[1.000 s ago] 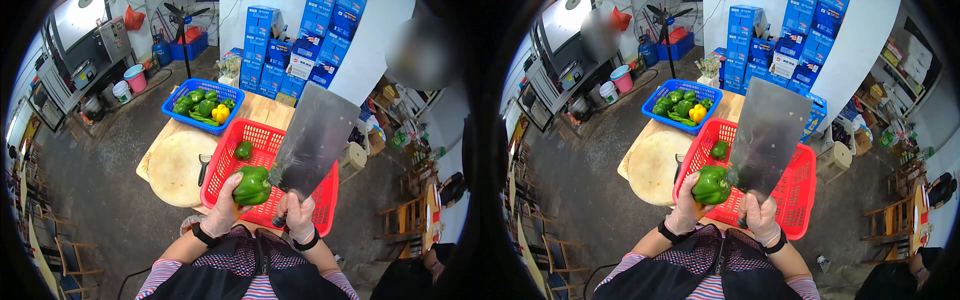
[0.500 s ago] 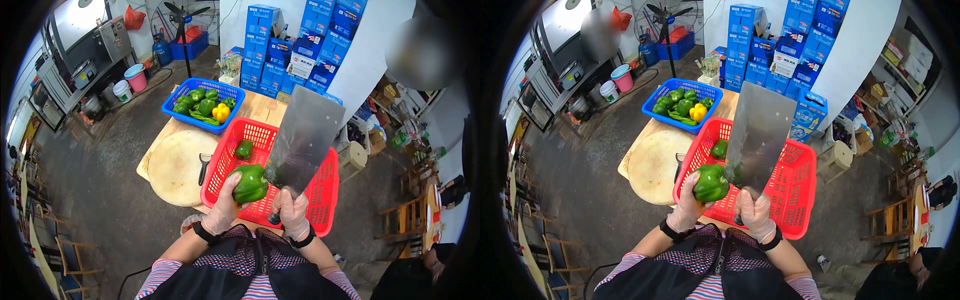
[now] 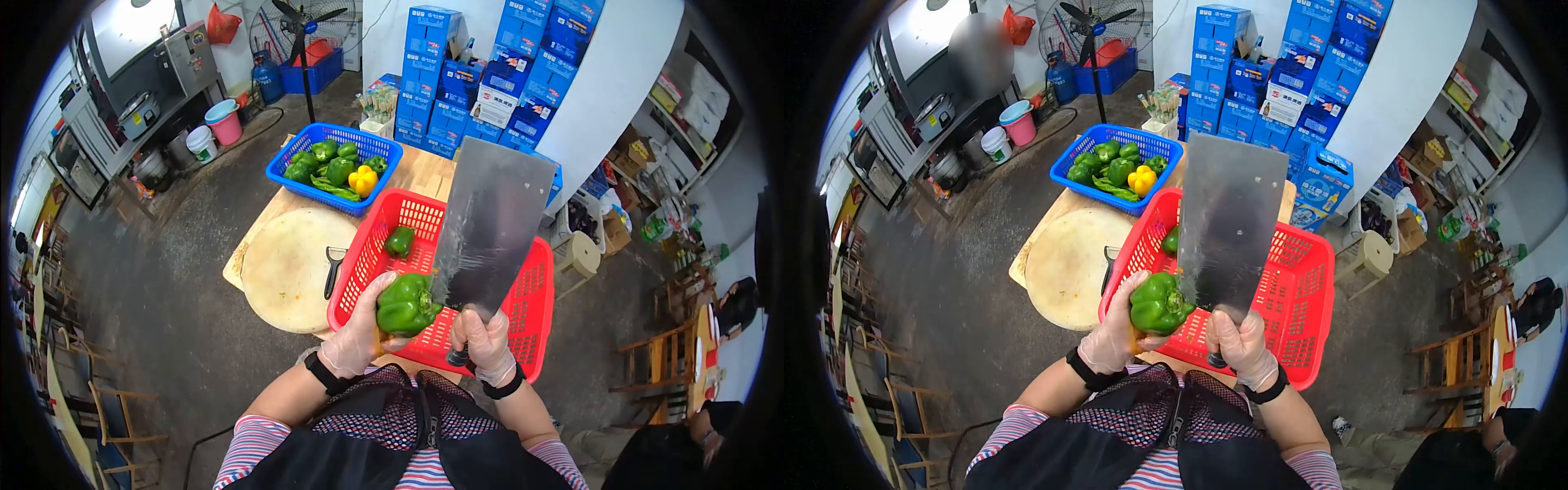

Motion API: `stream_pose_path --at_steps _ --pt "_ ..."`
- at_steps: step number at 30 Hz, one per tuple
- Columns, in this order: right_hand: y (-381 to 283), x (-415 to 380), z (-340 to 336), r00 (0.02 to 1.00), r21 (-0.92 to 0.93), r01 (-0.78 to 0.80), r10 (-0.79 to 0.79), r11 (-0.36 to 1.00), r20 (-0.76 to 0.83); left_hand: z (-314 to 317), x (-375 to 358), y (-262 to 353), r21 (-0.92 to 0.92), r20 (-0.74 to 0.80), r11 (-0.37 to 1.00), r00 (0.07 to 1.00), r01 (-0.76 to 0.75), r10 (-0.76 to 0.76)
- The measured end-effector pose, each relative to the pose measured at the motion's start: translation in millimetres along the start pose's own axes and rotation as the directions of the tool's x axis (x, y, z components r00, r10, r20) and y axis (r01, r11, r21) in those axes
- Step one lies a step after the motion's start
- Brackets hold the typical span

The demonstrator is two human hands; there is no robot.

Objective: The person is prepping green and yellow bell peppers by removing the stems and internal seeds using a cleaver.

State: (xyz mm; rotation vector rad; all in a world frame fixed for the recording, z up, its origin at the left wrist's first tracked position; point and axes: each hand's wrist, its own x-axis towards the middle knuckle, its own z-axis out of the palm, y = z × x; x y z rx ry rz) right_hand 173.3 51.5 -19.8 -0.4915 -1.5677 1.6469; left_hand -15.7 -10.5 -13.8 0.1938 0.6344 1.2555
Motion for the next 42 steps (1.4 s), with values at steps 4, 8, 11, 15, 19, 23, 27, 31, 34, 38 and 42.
stream_pose_path --at_steps 4,8,11,15,19,23,27,31,34,38,42 --pt "0 1 -5 0.999 -0.054 -0.005 0.007 0.999 0.046 1 0 1 -0.066 -0.093 0.995 0.992 0.076 -0.082" --pt "-7 11 -21 0.983 -0.127 -0.042 0.064 0.991 0.169 -9 3 1 -0.092 -0.033 0.984 0.988 0.15 -0.154" --pt "-4 11 -24 0.968 -0.051 -0.14 0.148 0.989 0.205 -24 8 -1 -0.096 0.074 0.957 0.961 0.274 -0.268" --pt "5 8 0 0.993 0.147 -0.109 0.113 0.983 -0.019 -1 4 7 -0.202 0.096 0.953 0.973 0.227 -0.212" --pt "8 6 25 0.974 -0.001 0.049 -0.048 0.999 -0.223 -12 11 3 -0.105 0.139 0.987 0.981 -0.123 0.137" --pt "10 4 40 0.941 0.02 0.119 -0.106 0.993 -0.322 8 12 -11 -0.025 0.181 0.876 0.859 -0.482 0.478" --pt "7 3 47 0.932 0.047 0.158 -0.133 0.986 -0.336 12 15 -23 0.035 0.044 0.795 0.796 -0.606 0.604" --pt "7 3 37 0.96 0.103 0.095 -0.064 0.99 -0.271 0 16 -26 0.085 -0.051 0.883 0.883 -0.461 0.466" --pt "4 5 18 0.991 0.089 0.027 -0.015 0.996 -0.135 8 9 -20 0.102 -0.133 0.922 0.914 -0.373 0.385" --pt "7 5 -3 1.0 0.089 -0.007 0.007 0.996 0.0 -1 8 -10 0.193 -0.064 0.94 0.953 -0.28 0.297" --pt "6 4 -3 0.999 0.101 -0.017 0.02 0.995 -0.027 14 0 2 0.123 -0.115 0.983 0.982 -0.137 0.151"
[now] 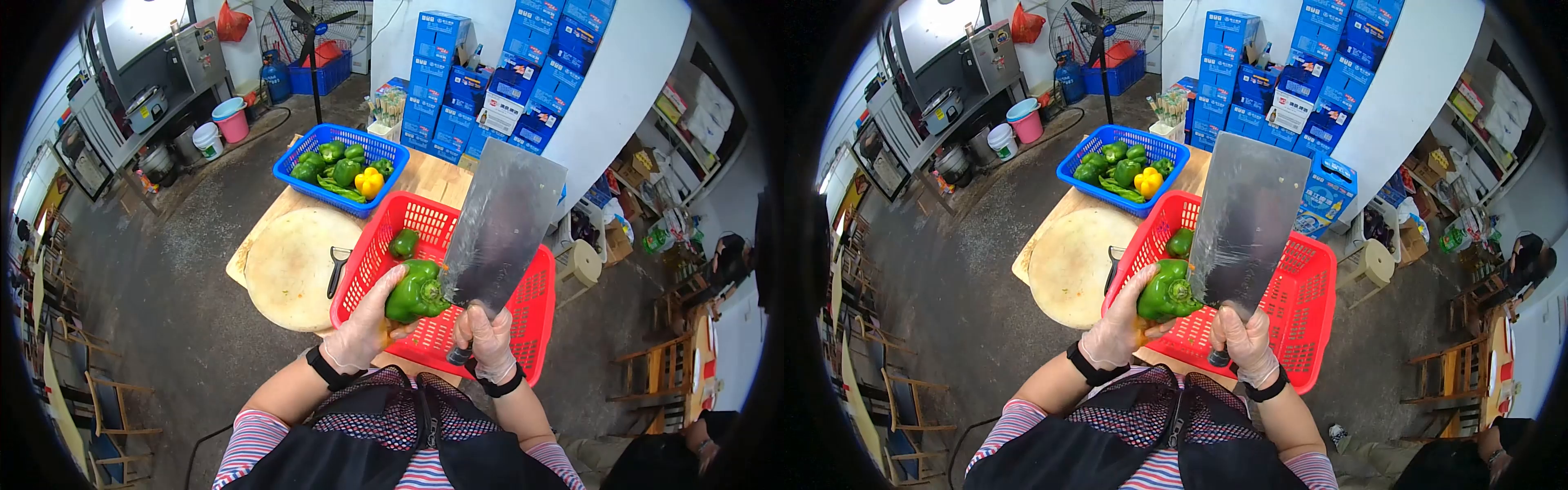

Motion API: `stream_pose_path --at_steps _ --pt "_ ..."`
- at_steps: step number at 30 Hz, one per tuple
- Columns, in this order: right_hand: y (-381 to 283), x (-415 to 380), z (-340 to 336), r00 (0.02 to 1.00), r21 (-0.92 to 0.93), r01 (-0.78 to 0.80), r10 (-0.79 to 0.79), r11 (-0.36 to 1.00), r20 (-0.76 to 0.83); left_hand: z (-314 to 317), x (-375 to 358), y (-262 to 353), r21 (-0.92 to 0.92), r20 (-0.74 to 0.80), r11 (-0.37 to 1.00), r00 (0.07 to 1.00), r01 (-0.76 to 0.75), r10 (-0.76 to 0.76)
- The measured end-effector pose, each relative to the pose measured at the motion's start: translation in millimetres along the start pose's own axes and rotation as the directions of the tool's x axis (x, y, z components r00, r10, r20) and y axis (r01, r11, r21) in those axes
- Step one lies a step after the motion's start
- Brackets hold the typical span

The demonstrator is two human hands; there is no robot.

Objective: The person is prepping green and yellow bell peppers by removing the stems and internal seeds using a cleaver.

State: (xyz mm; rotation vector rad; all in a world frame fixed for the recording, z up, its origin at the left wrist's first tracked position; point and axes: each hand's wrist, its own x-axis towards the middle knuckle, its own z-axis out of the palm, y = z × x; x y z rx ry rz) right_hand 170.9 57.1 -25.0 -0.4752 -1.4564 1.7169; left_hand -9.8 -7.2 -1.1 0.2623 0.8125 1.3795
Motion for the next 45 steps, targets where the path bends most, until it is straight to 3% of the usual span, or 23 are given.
stream_pose_path --at_steps 1,5,7,8,10,11,13,17,19,23,25,26,27,28,29,32,37,40,42,45 --pt "-2 0 1 1.0 0.0 0.0 0.0 1.0 0.0 0 -2 4 0.014 0.01 0.998 0.998 0.067 -0.067" --pt "-1 1 0 0.998 -0.153 0.065 -0.063 0.986 0.017 -5 1 7 0.064 0.099 0.993 0.99 0.096 -0.102" --pt "1 2 0 0.995 -0.217 0.096 -0.09 0.972 0.038 2 -2 3 0.106 0.052 0.993 0.998 -0.048 0.042" --pt "0 3 2 0.996 -0.138 0.083 -0.08 0.987 0.032 8 -4 2 0.109 0.055 0.993 0.998 -0.047 0.041" --pt "-1 5 2 0.997 -0.058 0.07 -0.068 0.996 0.028 18 -8 2 0.077 -0.123 0.995 0.99 -0.059 0.068" --pt "-2 4 0 1.0 0.007 0.023 -0.023 1.0 0.015 13 -8 2 0.079 -0.124 0.995 0.99 -0.057 0.066" --pt "-5 6 0 0.999 0.079 -0.035 0.034 0.996 0.017 2 -6 4 0.07 0.071 0.998 0.997 0.003 -0.008" --pt "-10 9 -11 0.993 0.04 -0.068 0.064 0.997 0.1 -1 -4 16 0.077 0.042 0.99 0.992 0.116 -0.12" --pt "-10 7 -11 0.989 0.035 -0.08 0.075 0.996 0.124 -18 3 18 0.031 0.3 0.964 0.918 0.264 -0.261" --pt "-2 3 -6 0.991 -0.019 -0.022 0.024 1.0 0.129 -36 15 19 -0.043 0.471 0.927 0.826 0.373 -0.31" --pt "-1 1 7 0.999 -0.015 -0.006 0.007 1.0 0.044 -14 7 21 -0.209 0.181 0.963 0.974 0.172 -0.135" --pt "-1 -1 14 0.999 -0.013 -0.002 0.001 1.0 -0.035 -12 6 16 -0.209 0.181 0.963 0.974 0.172 -0.135" --pt "3 1 18 0.995 -0.062 0.077 -0.081 0.995 -0.06 -10 5 10 -0.19 0.268 0.981 0.958 -0.049 0.1" --pt "4 2 23 0.995 -0.063 0.082 -0.085 0.995 -0.06 -9 4 6 -0.191 0.354 0.944 0.878 -0.268 0.321" --pt "3 1 27 0.986 -0.035 0.118 -0.121 0.992 -0.114 -7 3 1 -0.191 0.354 0.944 0.879 -0.268 0.321" --pt "-4 4 32 0.972 0.028 0.16 -0.153 0.987 -0.176 -2 4 -10 -0.101 0.228 0.862 0.832 -0.496 0.506" --pt "-11 6 21 0.984 -0.141 0.174 -0.177 0.975 -0.013 -4 4 -13 -0.127 0.186 0.925 0.907 -0.359 0.377" --pt "-14 7 19 0.993 -0.115 0.12 -0.119 0.986 0.013 -13 4 -10 -0.081 0.16 0.958 0.945 -0.274 0.284" --pt "-11 6 16 0.995 -0.105 0.103 -0.102 0.989 0.019 -9 -2 -4 0.089 0.12 0.975 0.974 -0.203 0.192" --pt "-6 6 12 0.995 -0.121 0.097 -0.092 0.988 0.049 -3 -7 -1 0.049 0.093 0.987 0.984 -0.154 0.149"
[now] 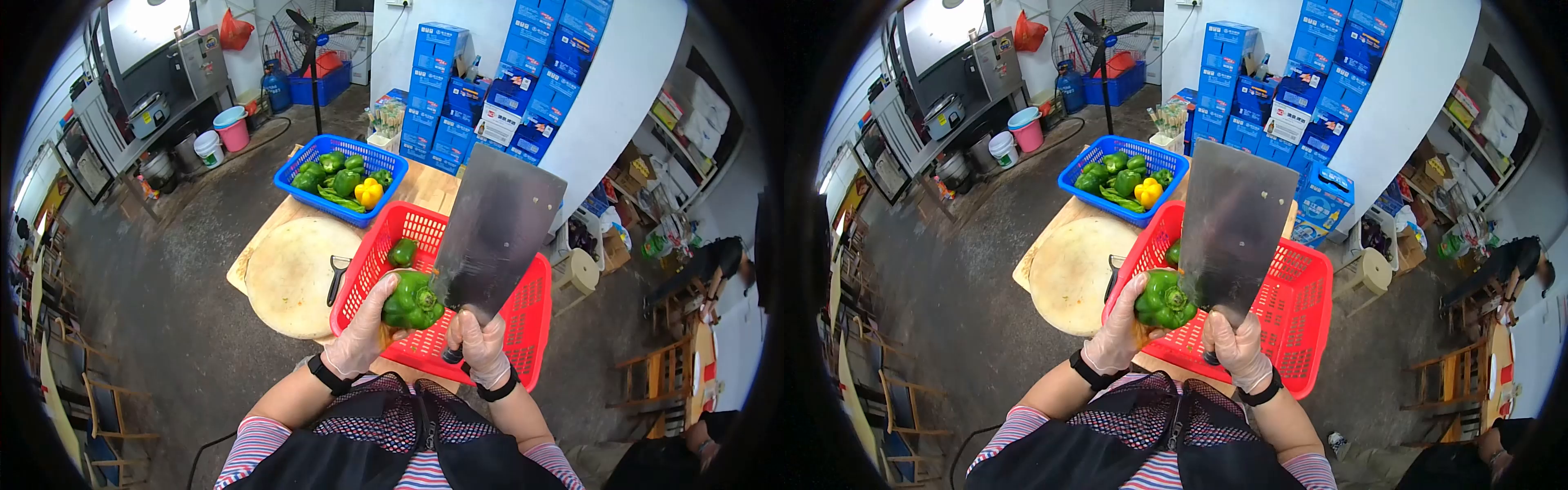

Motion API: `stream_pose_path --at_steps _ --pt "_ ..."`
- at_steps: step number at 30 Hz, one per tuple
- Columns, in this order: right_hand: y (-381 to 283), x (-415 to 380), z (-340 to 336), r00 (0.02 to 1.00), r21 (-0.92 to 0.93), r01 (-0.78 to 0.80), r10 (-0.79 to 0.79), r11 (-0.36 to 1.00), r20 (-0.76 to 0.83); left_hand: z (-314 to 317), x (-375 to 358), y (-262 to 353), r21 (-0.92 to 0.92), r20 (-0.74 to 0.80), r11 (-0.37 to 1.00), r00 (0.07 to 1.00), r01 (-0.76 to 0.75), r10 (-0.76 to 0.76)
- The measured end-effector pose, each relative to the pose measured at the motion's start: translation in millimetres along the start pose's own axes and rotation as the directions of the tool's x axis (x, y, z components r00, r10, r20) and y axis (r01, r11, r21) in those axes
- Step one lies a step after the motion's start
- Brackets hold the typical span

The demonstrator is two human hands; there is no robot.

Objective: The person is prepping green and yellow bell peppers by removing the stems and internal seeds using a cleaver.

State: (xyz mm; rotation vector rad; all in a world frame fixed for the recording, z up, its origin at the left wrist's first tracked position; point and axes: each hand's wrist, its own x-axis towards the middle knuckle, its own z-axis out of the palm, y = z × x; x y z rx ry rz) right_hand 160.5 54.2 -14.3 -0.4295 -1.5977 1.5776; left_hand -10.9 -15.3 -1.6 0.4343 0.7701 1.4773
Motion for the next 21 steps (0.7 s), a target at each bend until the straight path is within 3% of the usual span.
stream_pose_path --at_steps 3,7,9,10,11,13,14,16,19,21 --pt "9 1 -8 0.999 -0.044 0.022 -0.02 0.999 0.043 9 -2 7 -0.001 -0.13 0.991 0.983 0.13 -0.129" --pt "10 3 -12 0.996 0.021 -0.044 0.042 0.999 0.079 3 3 10 -0.029 -0.065 0.976 0.974 0.215 -0.216" --pt "9 4 -14 0.987 0.028 -0.103 0.098 0.994 0.13 -4 10 5 0.099 -0.103 0.948 0.951 0.303 -0.293" --pt "8 4 -14 0.973 0.033 -0.158 0.149 0.987 0.178 -10 10 9 0.041 0.085 0.954 0.95 0.297 -0.3" --pt "8 4 -14 0.972 0.033 -0.157 0.149 0.987 0.179 -9 10 6 0.041 0.085 0.954 0.951 0.296 -0.299" --pt "9 4 -9 0.974 0.141 -0.215 0.203 0.966 0.098 7 6 11 -0.029 -0.186 0.938 0.92 0.346 -0.345" --pt "8 3 -3 0.974 0.141 -0.216 0.203 0.966 0.097 4 8 10 -0.029 -0.186 0.938 0.92 0.347 -0.346" --pt "5 1 9 0.991 0.055 -0.101 0.105 0.993 -0.082 -7 11 7 -0.086 -0.078 0.959 0.958 0.268 -0.275" --pt "1 2 4 0.997 -0.045 -0.021 0.017 0.999 -0.081 -13 11 6 -0.167 -0.038 0.955 0.966 0.245 -0.254" --pt "-1 4 -3 0.997 -0.038 -0.066 0.064 0.997 -0.046 -10 10 8 -0.156 -0.046 0.948 0.956 0.279 -0.289"
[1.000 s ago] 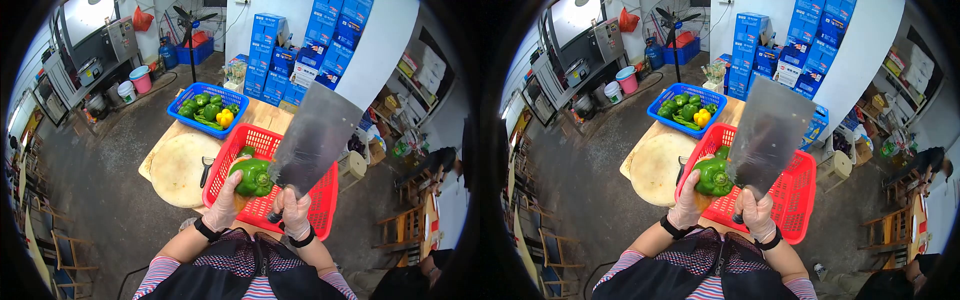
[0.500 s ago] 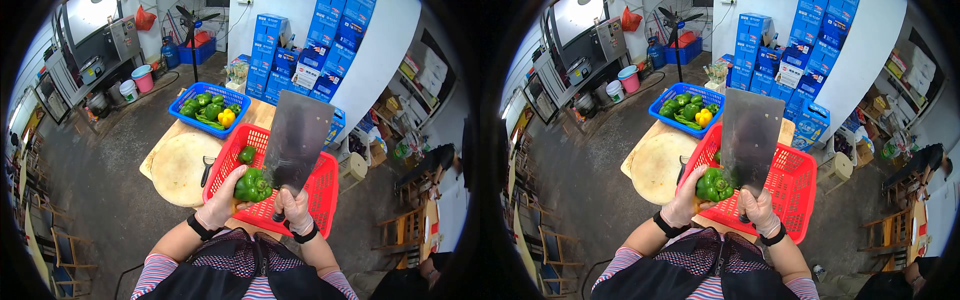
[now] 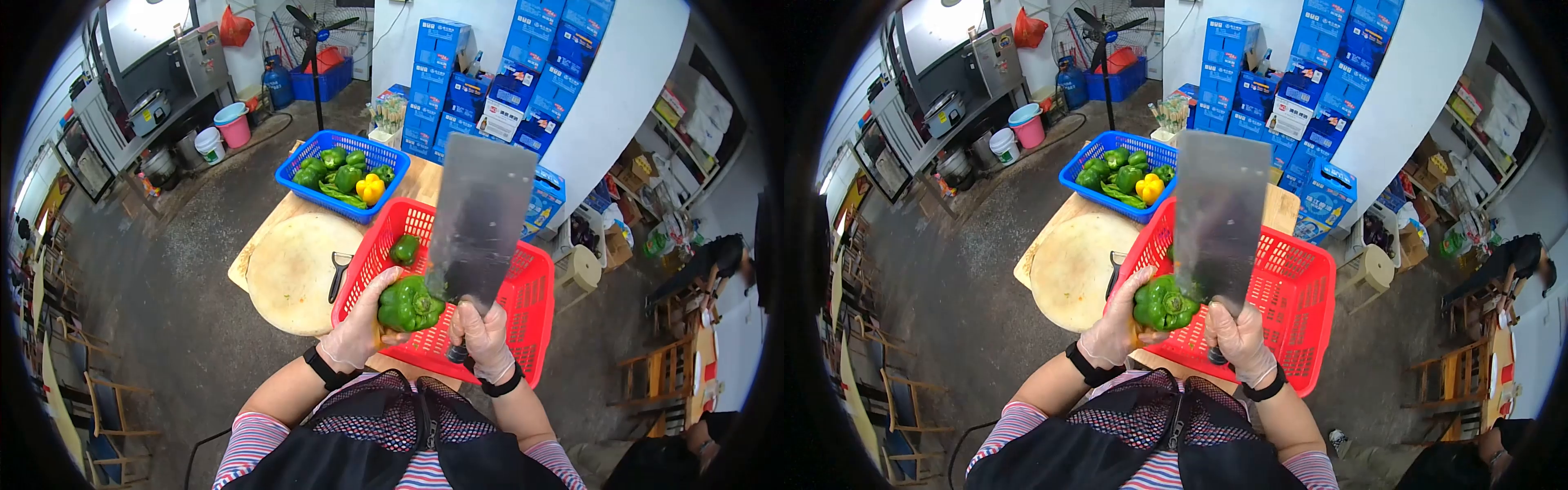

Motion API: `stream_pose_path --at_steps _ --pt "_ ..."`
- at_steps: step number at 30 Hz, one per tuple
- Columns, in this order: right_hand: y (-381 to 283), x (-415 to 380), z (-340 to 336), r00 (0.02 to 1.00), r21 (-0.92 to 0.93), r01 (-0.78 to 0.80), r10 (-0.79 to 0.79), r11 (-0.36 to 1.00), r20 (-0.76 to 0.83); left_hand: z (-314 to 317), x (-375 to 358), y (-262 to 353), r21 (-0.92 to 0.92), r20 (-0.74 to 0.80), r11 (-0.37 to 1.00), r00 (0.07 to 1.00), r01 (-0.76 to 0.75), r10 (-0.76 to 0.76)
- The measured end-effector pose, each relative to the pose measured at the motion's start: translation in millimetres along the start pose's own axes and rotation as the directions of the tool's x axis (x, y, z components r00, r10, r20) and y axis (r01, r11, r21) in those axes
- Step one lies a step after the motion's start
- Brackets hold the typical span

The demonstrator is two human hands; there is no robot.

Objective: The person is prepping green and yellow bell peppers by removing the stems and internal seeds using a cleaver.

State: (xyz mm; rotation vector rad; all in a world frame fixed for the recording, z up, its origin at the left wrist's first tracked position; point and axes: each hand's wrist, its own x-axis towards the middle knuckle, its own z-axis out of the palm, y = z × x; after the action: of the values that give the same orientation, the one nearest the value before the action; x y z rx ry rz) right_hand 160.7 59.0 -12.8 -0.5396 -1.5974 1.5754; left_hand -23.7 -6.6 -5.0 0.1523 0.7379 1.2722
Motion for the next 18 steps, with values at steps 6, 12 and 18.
stream_pose_path --at_steps 6,12,18 --pt "1 1 -8 0.989 -0.011 0.013 -0.011 1.0 0.149 -13 4 1 -0.104 0.226 0.983 0.966 0.15 -0.124" --pt "-7 4 -14 0.979 0.063 -0.077 0.064 0.995 0.196 -16 7 0 -0.115 0.269 0.93 0.912 0.35 -0.31" --pt "-7 12 -23 0.898 -0.03 -0.15 0.149 0.988 0.414 -34 17 -11 -0.038 0.248 0.836 0.816 0.547 -0.522"
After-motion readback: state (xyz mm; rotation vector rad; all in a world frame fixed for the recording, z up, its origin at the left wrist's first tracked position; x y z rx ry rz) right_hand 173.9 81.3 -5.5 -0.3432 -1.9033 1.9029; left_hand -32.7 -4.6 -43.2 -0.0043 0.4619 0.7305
